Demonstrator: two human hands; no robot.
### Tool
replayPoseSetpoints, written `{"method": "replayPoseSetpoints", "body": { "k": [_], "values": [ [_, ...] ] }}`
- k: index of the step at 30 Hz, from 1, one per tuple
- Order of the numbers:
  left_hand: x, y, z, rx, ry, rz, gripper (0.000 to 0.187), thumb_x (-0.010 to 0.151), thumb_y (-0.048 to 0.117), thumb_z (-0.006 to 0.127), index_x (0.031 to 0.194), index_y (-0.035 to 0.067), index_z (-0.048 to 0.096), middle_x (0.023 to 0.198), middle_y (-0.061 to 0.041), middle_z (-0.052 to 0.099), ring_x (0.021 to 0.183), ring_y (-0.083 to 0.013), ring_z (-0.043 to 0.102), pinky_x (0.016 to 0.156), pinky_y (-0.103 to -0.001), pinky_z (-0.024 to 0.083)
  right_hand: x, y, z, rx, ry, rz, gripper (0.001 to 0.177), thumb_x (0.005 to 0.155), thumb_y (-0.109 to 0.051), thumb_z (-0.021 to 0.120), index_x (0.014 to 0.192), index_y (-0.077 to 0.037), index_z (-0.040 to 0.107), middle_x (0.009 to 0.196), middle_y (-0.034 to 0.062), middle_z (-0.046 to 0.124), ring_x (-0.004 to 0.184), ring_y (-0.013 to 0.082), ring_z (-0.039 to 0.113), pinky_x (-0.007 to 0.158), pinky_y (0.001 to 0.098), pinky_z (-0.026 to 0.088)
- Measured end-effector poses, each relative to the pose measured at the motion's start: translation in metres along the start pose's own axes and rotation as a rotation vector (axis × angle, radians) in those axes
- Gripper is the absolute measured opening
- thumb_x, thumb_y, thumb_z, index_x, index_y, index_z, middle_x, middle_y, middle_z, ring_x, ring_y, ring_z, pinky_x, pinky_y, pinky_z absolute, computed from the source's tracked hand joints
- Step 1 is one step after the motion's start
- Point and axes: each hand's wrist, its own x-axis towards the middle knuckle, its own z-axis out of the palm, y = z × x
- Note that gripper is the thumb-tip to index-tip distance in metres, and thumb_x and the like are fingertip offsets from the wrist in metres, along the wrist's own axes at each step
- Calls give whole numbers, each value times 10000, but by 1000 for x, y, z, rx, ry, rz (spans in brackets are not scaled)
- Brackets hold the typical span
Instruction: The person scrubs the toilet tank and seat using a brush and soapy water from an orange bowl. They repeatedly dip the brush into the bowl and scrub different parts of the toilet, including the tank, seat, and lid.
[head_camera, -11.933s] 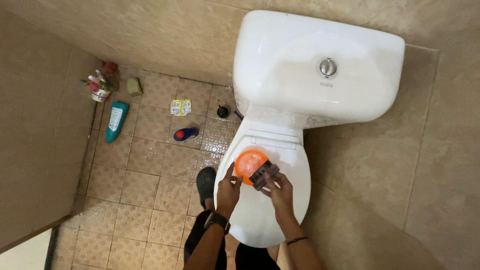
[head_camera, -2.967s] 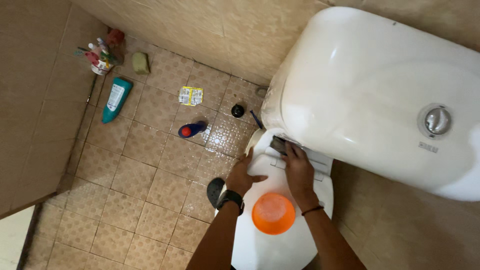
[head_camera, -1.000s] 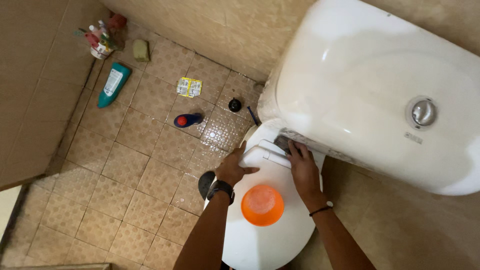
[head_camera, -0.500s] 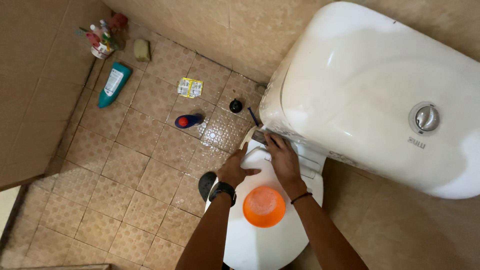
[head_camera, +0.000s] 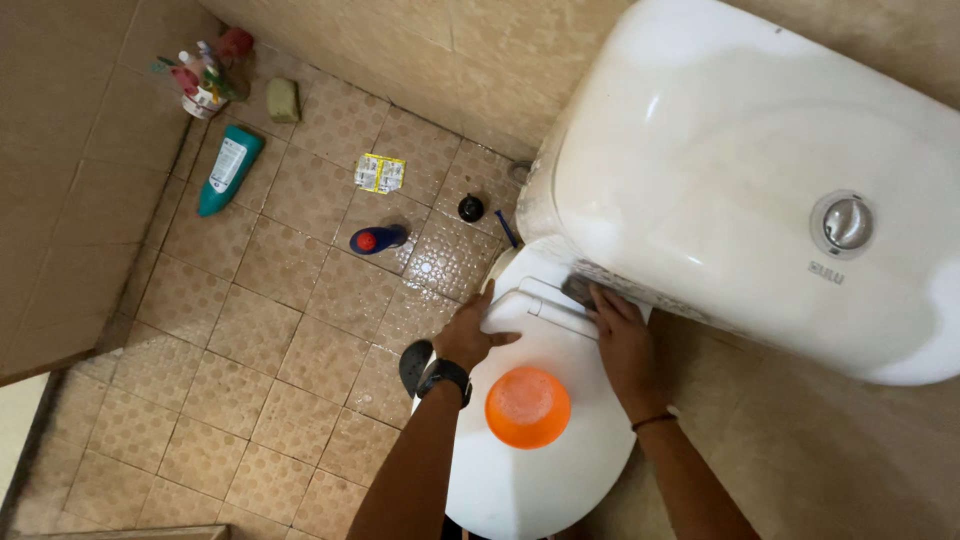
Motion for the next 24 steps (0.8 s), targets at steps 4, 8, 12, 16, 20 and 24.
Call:
{"method": "replayPoseSetpoints", "body": {
  "k": [4,8,12,16,20,24],
  "values": [
    [-8,12,-5,-17,3,-80,1154,699,393,896,1614,172,228,1523,-132,500,1385,-291,510,1126,-368,423,18,-20,25,15,2,-83,434,926,-3,641,1348,-102,669,1338,119,666,1197,327,612,1017,383,513],
    [-11,16,-8,-4,8,-98,1142,696,398,893,1606,172,242,1476,-133,560,1343,-296,563,1096,-379,457,42,-42,49,120,-13,-90,450,901,-5,648,1339,-109,668,1329,113,663,1194,341,605,1010,399,501],
    [-8,14,-3,13,16,-59,1037,719,397,890,1570,173,341,1453,-138,583,1325,-304,579,1070,-399,474,45,-48,54,78,-31,-78,459,902,5,623,1345,-107,661,1329,123,658,1211,348,593,1017,396,494],
    [-8,10,2,-10,48,-45,1014,724,387,897,1554,147,368,1455,-151,586,1321,-310,580,1079,-400,474,33,-31,40,26,-35,-81,450,912,-15,624,1352,-100,657,1337,141,649,1219,358,571,1015,408,482],
    [-10,10,3,4,46,-120,1004,729,380,893,1554,146,371,1468,-131,571,1323,-298,571,1083,-400,460,12,0,15,-27,-4,-50,383,962,-117,648,1344,-102,662,1340,126,662,1228,343,575,1047,418,471],
    [-12,14,0,-57,51,-90,1007,710,364,886,1551,113,391,1450,-127,602,1311,-281,600,1083,-375,478,-2,16,-7,31,19,10,391,976,-140,650,1365,-93,649,1341,141,652,1227,355,582,1044,401,481]
  ]
}}
